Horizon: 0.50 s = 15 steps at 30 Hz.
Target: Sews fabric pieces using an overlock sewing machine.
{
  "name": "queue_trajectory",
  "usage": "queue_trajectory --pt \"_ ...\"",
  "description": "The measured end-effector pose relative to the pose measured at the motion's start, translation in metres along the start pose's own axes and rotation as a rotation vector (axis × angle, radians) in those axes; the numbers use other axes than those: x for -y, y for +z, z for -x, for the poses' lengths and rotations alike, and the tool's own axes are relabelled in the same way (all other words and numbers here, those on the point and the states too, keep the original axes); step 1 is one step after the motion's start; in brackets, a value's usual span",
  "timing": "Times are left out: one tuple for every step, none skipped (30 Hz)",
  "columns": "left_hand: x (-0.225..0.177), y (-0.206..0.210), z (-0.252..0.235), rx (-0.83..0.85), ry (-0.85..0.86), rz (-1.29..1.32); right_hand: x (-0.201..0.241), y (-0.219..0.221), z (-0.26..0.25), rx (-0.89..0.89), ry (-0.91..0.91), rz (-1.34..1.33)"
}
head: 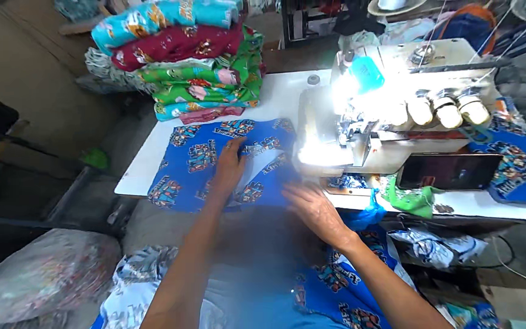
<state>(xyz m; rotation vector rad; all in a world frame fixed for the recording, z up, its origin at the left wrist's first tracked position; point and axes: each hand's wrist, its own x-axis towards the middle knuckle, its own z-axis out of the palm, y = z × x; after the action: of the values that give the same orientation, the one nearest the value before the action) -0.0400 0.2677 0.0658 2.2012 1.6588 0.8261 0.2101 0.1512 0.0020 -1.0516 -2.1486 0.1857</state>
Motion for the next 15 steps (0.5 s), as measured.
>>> queue_trajectory --pt "-0.012 0.000 -0.002 0.036 0.028 -0.008 0.000 0.000 0.001 0.000 -0.001 -0.003" --pt "-0.023 0.002 -0.004 0.092 0.054 -0.031 0.000 0.000 0.002 0.001 -0.001 -0.005" --pt "-0.031 0.006 -0.008 0.149 0.084 -0.068 0.000 0.000 0.002 0.001 -0.003 -0.004" --pt "-0.036 0.012 -0.012 0.200 0.104 -0.115 0.000 -0.001 0.002 0.005 -0.006 0.000" --pt "-0.038 0.019 -0.017 0.234 0.120 -0.168 0.000 -0.001 0.002 0.009 -0.009 0.005" --pt "-0.040 0.023 -0.022 0.266 0.120 -0.203 0.001 -0.001 0.002 0.014 -0.011 0.009" --pt "-0.041 0.024 -0.027 0.293 0.109 -0.219 0.001 -0.002 0.002 0.017 -0.012 0.014" --pt "-0.040 0.023 -0.033 0.313 0.107 -0.198 0.001 -0.002 0.002 0.018 -0.011 0.016" --pt "-0.036 0.020 -0.039 0.334 0.099 -0.164 0.002 -0.002 0.003 0.018 -0.007 0.017" --pt "-0.030 0.017 -0.043 0.329 0.065 -0.119 0.002 -0.002 0.004 0.017 -0.003 0.018" --pt "-0.024 0.011 -0.045 0.287 0.007 -0.064 0.002 -0.003 0.004 0.018 -0.001 0.020" --pt "-0.018 0.005 -0.044 0.207 -0.075 0.013 0.002 -0.003 0.004 0.015 -0.001 0.023" --pt "-0.010 -0.001 -0.042 0.104 -0.176 0.105 0.002 -0.003 0.004 0.015 0.000 0.024" --pt "0.004 -0.006 -0.037 0.003 -0.274 0.201 0.003 -0.002 0.004 0.016 0.003 0.019" --pt "0.018 -0.011 -0.030 -0.070 -0.359 0.294 0.004 -0.001 0.005 0.016 0.005 0.016"
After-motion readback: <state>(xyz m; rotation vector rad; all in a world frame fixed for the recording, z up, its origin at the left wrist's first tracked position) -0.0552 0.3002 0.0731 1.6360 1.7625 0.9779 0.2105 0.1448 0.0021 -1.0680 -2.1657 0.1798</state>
